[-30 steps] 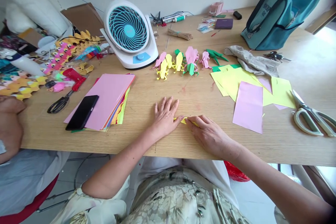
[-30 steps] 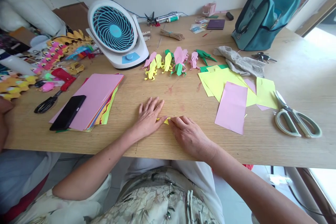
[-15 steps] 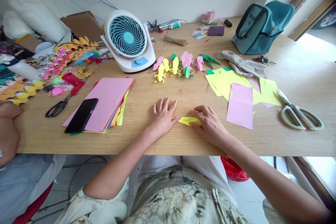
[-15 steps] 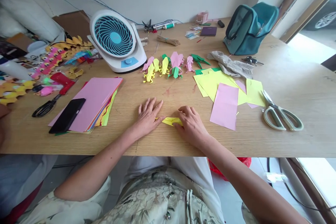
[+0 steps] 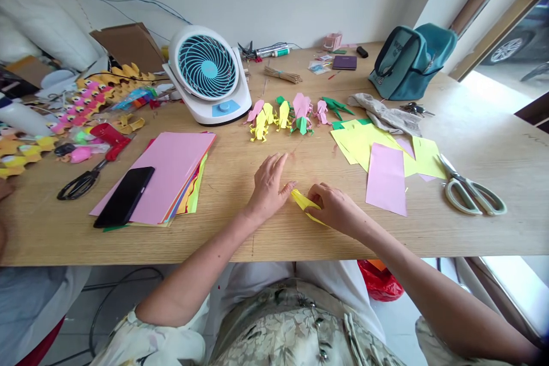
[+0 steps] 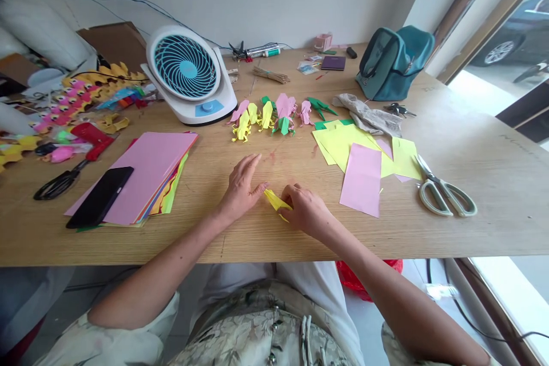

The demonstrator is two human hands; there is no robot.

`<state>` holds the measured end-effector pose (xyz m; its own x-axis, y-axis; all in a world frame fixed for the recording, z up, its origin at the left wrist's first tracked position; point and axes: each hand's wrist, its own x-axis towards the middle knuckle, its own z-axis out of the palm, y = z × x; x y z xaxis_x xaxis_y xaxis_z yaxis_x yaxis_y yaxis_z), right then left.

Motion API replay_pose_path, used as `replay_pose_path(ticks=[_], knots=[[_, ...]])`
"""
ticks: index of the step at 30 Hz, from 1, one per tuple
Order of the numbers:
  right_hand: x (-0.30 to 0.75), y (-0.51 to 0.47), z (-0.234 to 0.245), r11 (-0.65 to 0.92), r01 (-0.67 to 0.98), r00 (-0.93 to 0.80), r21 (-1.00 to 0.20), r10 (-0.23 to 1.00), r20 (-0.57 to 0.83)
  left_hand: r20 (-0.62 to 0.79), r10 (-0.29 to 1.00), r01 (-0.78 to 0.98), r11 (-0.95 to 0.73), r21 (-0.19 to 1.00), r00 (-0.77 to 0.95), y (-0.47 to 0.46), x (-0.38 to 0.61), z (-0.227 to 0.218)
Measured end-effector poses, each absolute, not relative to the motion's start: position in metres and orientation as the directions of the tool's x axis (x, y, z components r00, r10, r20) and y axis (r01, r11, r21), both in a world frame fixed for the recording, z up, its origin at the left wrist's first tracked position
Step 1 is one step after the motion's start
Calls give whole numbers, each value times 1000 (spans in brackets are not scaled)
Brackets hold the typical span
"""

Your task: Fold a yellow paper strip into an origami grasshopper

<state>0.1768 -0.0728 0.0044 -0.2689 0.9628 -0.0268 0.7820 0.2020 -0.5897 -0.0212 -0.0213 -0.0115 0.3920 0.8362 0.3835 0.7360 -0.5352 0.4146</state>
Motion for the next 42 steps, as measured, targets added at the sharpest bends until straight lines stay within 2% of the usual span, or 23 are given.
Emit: replay_pose_path(ticks=[3, 5, 6, 8, 10, 14, 18, 21, 25, 29, 34, 38, 42], knots=[[178, -63, 5, 121, 615, -213, -779, 977, -16, 423, 875, 592, -474, 652, 235, -20, -23, -7], [176, -53, 4, 68, 418, -148, -906, 989, 6, 310, 936, 398, -353, 847, 170, -19, -21, -2], [174, -48, 4, 53, 301, -120, -952, 993, 17, 221, 956, 280, -270, 921, 195, -18, -19, 1], [168, -38, 5, 32, 91, -87, -995, 996, 24, 53, 945, 81, -83, 993, 322, -16, -13, 6], [162, -30, 6, 28, -27, -68, -999, 997, 30, -46, 923, -19, 58, 998, 383, -12, -5, 9], [163, -23, 7, 39, -90, -171, -995, 984, 54, -61, 936, -122, 110, 986, 347, 2, 3, 10], [177, -20, 2, -80, -54, -296, -995, 953, -60, -84, 909, -97, 134, 986, 408, 15, -1, 6], [181, -19, -4, -154, -47, -302, -987, 944, -133, -124, 885, -81, 179, 980, 450, 18, -5, 2], [175, -18, -9, -152, -44, -277, -987, 951, -134, -168, 876, -68, 221, 973, 451, 16, -7, -2], [171, -19, -14, -112, 14, -222, -994, 969, -112, -162, 888, -48, 202, 978, 431, 13, -8, -4], [168, -20, -17, -75, 60, -207, -995, 975, -85, -89, 907, -11, 102, 995, 411, 13, -8, -6], [170, -23, -11, -84, 23, -266, -996, 960, -87, -75, 892, 49, 60, 997, 447, 15, -12, -9], [171, -24, -5, -79, -48, -240, -996, 968, -66, -105, 866, 175, 20, 984, 489, 15, -14, -12]])
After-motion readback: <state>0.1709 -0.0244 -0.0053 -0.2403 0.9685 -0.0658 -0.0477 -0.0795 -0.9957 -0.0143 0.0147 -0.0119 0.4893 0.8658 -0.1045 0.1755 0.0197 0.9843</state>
